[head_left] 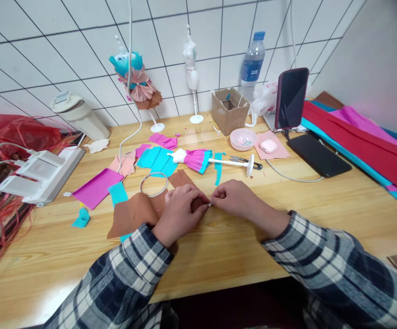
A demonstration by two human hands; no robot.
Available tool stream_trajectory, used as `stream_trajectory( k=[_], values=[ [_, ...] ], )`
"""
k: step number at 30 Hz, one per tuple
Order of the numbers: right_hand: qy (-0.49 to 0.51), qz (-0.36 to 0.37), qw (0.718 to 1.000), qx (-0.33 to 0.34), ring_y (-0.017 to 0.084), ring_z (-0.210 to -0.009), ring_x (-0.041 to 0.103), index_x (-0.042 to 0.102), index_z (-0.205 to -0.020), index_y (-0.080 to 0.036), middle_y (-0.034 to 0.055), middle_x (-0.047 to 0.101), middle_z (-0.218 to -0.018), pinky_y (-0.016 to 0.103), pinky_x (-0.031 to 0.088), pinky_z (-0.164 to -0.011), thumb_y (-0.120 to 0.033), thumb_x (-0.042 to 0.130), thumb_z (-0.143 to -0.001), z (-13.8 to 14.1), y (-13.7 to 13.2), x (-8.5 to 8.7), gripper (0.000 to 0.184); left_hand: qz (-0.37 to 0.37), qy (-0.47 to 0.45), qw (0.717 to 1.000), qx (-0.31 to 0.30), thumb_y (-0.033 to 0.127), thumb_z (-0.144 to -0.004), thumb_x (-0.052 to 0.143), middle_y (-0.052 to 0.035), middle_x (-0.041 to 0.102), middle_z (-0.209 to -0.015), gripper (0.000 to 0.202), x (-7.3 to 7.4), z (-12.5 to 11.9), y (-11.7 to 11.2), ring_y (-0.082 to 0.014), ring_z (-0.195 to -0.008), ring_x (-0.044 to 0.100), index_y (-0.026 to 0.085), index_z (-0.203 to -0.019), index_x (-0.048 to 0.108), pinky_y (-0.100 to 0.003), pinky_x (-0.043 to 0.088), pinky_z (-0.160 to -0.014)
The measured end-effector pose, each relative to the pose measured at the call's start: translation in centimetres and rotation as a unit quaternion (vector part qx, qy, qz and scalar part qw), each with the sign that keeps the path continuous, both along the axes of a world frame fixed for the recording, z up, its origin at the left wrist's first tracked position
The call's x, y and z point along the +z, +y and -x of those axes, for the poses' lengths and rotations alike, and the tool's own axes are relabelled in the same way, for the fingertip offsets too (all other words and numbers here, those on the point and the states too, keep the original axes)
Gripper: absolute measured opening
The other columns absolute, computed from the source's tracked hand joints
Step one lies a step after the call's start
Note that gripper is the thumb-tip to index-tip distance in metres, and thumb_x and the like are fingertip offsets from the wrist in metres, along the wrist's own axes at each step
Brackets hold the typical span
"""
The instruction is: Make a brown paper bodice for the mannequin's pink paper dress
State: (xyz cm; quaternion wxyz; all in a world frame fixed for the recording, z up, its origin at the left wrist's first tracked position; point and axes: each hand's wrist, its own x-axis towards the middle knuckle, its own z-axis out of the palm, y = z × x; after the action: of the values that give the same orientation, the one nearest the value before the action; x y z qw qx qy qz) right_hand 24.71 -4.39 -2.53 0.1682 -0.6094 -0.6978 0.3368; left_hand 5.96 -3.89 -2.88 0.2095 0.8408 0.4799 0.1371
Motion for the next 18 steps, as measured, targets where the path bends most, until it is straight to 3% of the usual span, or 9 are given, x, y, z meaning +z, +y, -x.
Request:
stream_trajectory(
  k=[18],
  values=[
    [-0.057,-0.008,0.997,-0.059,0.015,-0.069,0.062,0.074,-0.070,-0.024,-0.0002,0.073,-0.073,0.026,0.036,-0.058,-0.032,0.057,-0.077,0.95,-1.00,0.28,0.020,0.005,0.002,1.000,-0.002,0.031,-0.082,0.061,-0.0004,0.062,-0.103,0.011,0.12,0.20,-0.11,-0.0237,-0.102,0.054,0.028,-0.092,0.066,-0.044,0.032,-0.088]
  ],
)
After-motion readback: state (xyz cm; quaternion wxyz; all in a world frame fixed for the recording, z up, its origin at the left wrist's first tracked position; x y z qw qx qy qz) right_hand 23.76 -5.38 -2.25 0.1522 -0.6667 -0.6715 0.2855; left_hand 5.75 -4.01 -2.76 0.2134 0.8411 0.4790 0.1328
